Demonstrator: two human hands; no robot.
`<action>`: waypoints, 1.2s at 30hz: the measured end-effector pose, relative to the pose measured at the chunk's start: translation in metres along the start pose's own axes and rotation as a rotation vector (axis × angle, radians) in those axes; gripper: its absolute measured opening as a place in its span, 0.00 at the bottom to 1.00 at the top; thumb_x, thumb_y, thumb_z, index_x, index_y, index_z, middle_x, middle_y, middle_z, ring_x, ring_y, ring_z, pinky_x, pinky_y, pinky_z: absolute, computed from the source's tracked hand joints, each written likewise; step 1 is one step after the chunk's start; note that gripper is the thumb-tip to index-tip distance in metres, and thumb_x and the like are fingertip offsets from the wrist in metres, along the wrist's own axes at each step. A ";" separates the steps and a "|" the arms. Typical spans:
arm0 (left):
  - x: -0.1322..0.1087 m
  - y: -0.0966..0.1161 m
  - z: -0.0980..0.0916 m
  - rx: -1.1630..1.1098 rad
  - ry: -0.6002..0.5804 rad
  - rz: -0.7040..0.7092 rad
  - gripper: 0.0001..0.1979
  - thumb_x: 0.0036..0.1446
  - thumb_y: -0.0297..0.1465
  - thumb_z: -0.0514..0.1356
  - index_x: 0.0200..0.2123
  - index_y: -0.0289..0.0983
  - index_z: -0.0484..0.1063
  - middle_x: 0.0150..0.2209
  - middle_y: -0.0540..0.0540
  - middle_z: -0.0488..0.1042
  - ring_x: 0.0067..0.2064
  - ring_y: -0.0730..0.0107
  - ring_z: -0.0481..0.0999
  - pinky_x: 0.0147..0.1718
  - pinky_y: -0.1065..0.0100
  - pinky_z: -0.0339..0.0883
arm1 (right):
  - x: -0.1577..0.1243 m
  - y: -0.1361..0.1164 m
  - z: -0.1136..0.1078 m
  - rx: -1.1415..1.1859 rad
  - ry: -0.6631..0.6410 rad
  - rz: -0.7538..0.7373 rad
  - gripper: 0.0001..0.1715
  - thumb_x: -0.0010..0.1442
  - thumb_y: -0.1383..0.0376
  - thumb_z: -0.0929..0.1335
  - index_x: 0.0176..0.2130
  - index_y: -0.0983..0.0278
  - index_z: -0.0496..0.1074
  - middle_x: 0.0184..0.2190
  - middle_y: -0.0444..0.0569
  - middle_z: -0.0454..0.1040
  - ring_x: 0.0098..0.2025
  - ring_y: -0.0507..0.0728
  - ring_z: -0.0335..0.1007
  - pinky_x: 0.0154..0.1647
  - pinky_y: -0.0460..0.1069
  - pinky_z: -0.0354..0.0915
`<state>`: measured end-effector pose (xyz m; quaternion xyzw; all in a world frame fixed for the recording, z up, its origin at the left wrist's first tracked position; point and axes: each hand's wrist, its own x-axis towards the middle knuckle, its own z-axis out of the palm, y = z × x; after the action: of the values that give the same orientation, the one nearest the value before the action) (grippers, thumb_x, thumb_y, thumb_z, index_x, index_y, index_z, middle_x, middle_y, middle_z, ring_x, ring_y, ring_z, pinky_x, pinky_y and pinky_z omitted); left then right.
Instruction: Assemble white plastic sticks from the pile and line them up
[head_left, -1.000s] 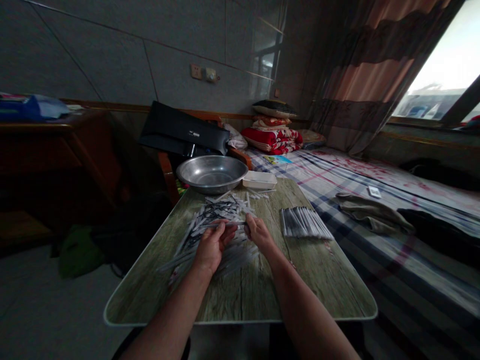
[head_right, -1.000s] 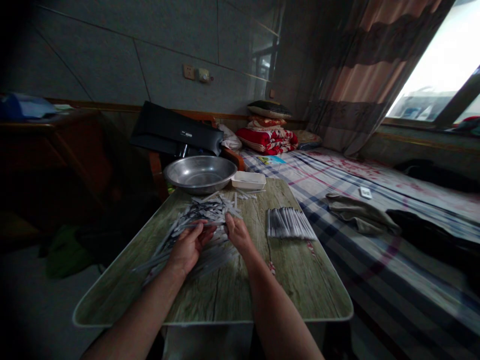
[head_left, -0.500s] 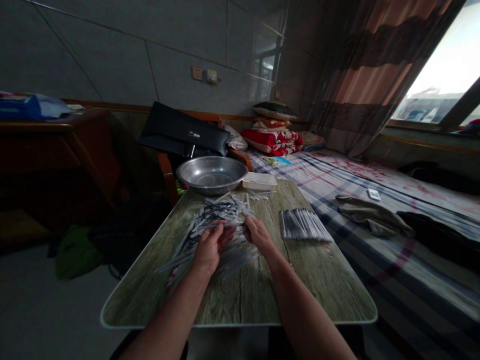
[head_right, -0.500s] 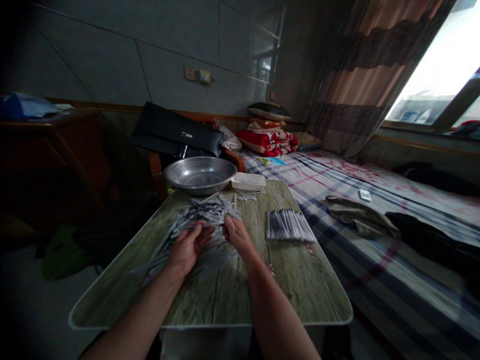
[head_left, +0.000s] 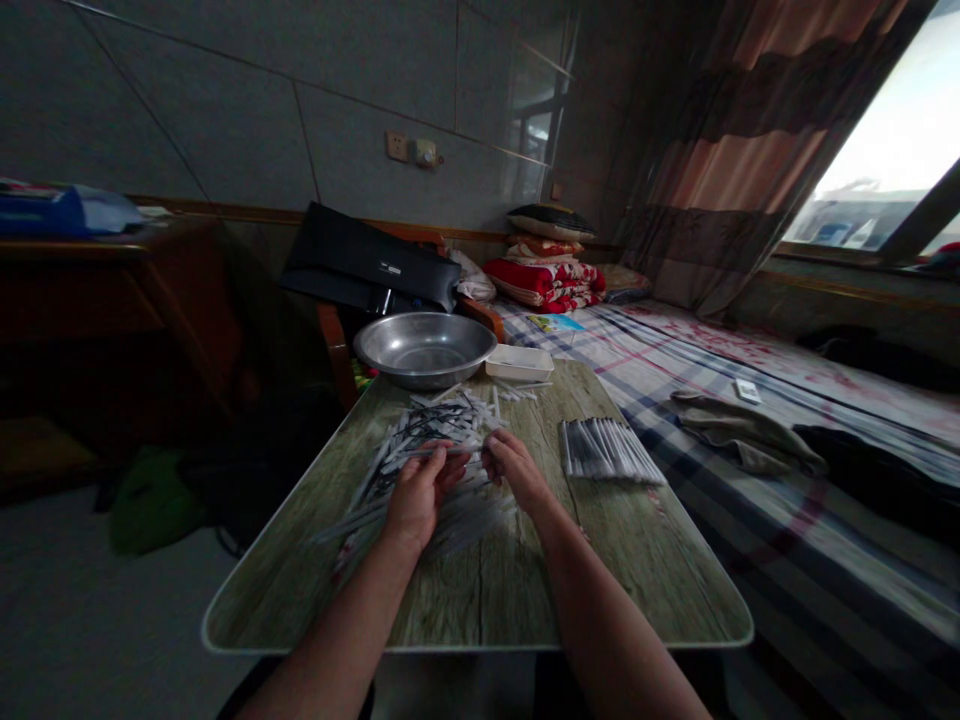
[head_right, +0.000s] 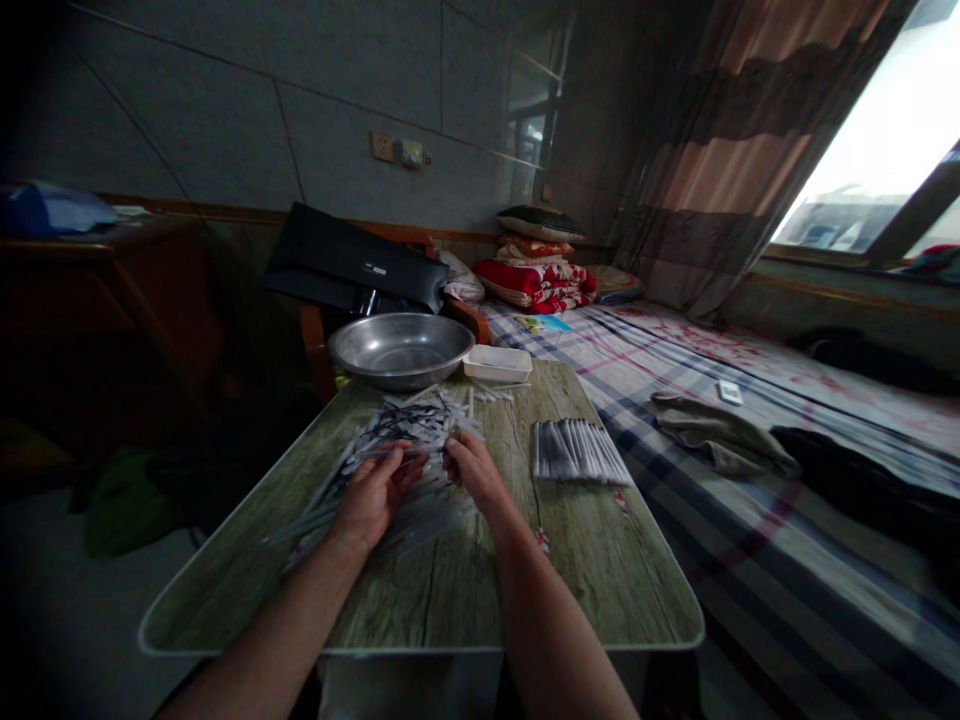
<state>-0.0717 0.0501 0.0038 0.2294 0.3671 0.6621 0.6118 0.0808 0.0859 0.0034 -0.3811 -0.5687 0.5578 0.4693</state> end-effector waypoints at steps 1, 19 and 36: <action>0.000 0.000 0.000 -0.001 -0.002 0.001 0.08 0.51 0.29 0.65 0.36 0.35 0.72 0.34 0.43 0.80 0.36 0.63 0.81 0.32 0.68 0.73 | 0.000 -0.001 0.000 0.026 -0.003 -0.005 0.19 0.54 0.49 0.66 0.28 0.62 0.63 0.19 0.39 0.65 0.18 0.48 0.58 0.17 0.43 0.52; -0.004 0.002 0.003 0.015 -0.030 0.017 0.13 0.45 0.33 0.69 0.34 0.36 0.71 0.35 0.45 0.80 0.35 0.63 0.80 0.33 0.67 0.73 | 0.000 0.001 -0.001 0.069 -0.078 0.005 0.22 0.53 0.49 0.68 0.22 0.62 0.62 0.15 0.39 0.60 0.16 0.47 0.52 0.17 0.44 0.50; -0.004 0.002 -0.003 0.098 -0.033 0.102 0.18 0.48 0.37 0.64 0.41 0.38 0.67 0.29 0.51 0.74 0.32 0.71 0.74 0.29 0.71 0.68 | 0.016 0.015 -0.056 -0.973 0.308 -0.030 0.06 0.52 0.69 0.66 0.32 0.64 0.73 0.33 0.50 0.75 0.35 0.54 0.69 0.38 0.46 0.61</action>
<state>-0.0748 0.0461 0.0042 0.2885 0.3767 0.6696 0.5713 0.1289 0.1180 -0.0135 -0.6250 -0.6921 0.1589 0.3241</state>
